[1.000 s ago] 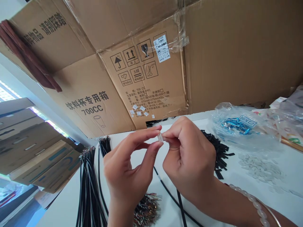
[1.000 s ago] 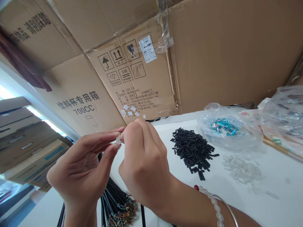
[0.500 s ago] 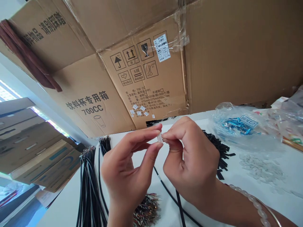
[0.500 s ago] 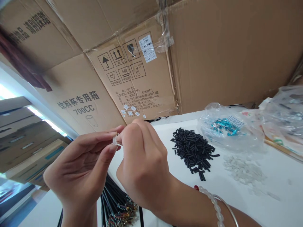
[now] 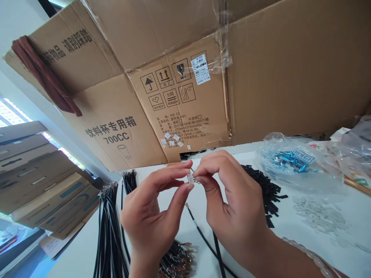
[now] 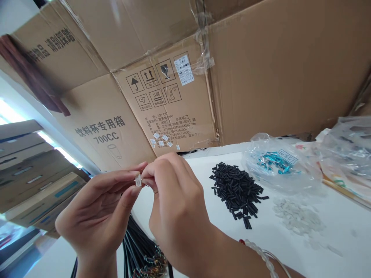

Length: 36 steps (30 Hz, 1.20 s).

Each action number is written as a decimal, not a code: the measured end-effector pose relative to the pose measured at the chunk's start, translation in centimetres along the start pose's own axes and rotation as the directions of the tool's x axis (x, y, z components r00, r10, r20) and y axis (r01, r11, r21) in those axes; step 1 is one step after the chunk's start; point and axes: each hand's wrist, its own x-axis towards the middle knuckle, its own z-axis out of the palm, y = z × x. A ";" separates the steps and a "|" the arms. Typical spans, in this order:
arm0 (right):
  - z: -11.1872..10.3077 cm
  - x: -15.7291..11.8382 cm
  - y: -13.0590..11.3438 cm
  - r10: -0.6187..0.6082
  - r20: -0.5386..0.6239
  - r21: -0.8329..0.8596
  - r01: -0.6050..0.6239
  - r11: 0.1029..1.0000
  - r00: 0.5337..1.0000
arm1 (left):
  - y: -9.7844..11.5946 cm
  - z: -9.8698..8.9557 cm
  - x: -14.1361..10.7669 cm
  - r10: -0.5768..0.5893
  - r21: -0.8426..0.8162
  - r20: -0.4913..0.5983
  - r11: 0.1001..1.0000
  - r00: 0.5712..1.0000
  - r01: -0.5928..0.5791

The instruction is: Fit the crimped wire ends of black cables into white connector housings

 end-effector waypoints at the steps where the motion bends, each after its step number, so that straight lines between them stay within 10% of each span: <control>1: 0.1 0.0 0.0 0.008 0.008 0.013 -0.008 1.000 1.000 | 0.0 0.0 -0.1 -0.004 -0.004 -0.006 1.000 1.000 0.004; 9: 0.6 -0.3 -0.4 0.055 -0.143 0.179 -0.029 0.983 0.988 | 0.5 -0.1 -0.1 0.003 0.014 0.005 1.000 1.000 -0.003; 22: -0.5 0.1 -1.1 -0.078 -0.120 0.017 0.081 0.997 0.990 | 0.9 0.0 0.0 -0.073 -0.107 0.087 0.991 0.994 0.082; 36: -0.1 -0.6 -1.7 0.059 -0.124 0.085 -0.049 0.995 0.991 | 1.0 -0.6 0.5 -0.036 -0.113 0.170 0.992 0.985 0.055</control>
